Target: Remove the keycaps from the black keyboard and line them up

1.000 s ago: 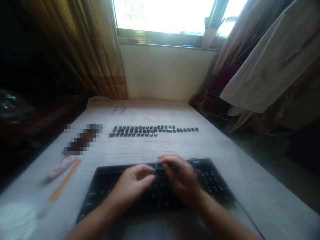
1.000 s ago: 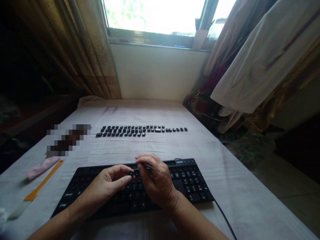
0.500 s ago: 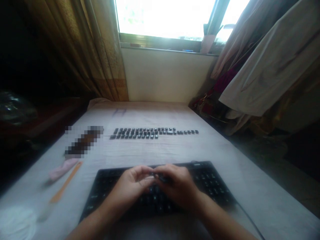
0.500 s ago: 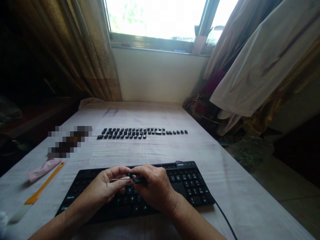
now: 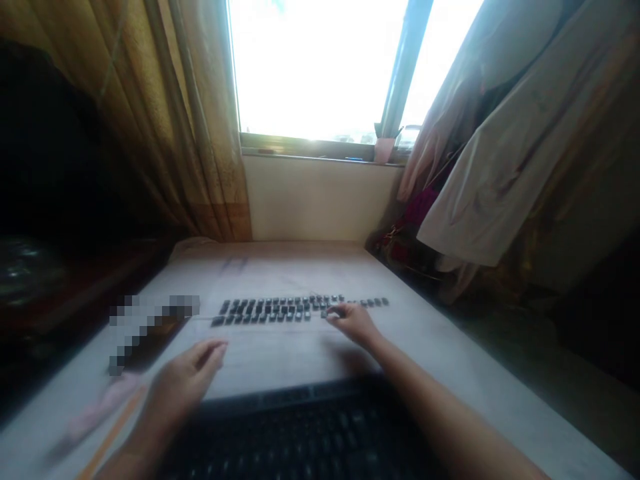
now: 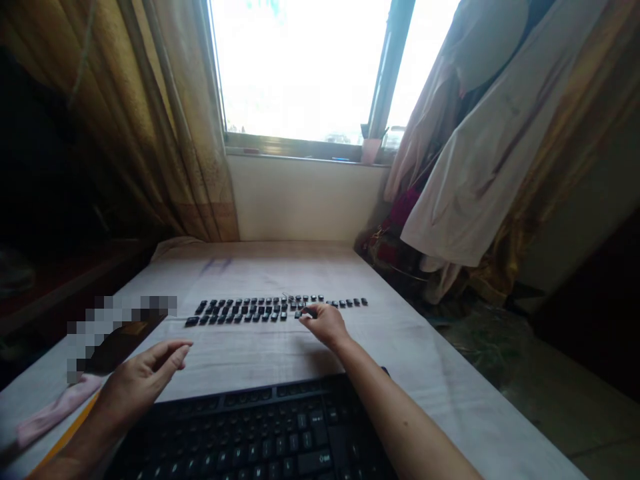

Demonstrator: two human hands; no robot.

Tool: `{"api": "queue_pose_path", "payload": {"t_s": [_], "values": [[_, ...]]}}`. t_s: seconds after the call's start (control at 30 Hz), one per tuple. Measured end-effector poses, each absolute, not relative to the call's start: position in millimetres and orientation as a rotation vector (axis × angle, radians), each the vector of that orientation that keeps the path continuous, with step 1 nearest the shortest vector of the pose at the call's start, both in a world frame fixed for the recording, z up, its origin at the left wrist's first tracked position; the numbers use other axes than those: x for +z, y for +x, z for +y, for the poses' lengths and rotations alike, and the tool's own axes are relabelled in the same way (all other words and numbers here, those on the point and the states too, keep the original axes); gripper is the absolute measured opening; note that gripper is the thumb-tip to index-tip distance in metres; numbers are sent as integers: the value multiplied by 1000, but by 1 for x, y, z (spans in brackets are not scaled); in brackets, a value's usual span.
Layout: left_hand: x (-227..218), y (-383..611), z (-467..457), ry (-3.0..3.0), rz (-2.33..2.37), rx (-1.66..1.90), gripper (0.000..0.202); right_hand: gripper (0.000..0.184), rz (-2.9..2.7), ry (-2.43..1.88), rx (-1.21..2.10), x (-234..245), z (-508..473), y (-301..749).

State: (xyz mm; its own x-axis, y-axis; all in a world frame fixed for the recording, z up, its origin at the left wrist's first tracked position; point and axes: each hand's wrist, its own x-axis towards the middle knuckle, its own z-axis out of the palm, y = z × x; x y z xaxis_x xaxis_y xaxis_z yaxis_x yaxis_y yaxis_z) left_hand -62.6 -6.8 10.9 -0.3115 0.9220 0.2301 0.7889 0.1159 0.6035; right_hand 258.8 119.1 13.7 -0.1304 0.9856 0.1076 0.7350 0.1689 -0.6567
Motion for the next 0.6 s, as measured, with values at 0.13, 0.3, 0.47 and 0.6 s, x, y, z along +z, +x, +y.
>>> {"api": "queue_pose_path", "payload": {"t_s": [0.13,0.3,0.47,0.6], "values": [[-7,-82,1,1622,2250,925,43,15,-2003,-1740,596,1,135,244],[-15,-85,1,1596,2282,897,43,23,-2094,-1807,574,-3,139,238],[-22,-88,3,1559,2298,856,42,24,-2141,-1805,562,-4,141,238],[-26,-92,3,1552,2292,826,42,23,-2139,-1791,566,-5,141,238]]}}
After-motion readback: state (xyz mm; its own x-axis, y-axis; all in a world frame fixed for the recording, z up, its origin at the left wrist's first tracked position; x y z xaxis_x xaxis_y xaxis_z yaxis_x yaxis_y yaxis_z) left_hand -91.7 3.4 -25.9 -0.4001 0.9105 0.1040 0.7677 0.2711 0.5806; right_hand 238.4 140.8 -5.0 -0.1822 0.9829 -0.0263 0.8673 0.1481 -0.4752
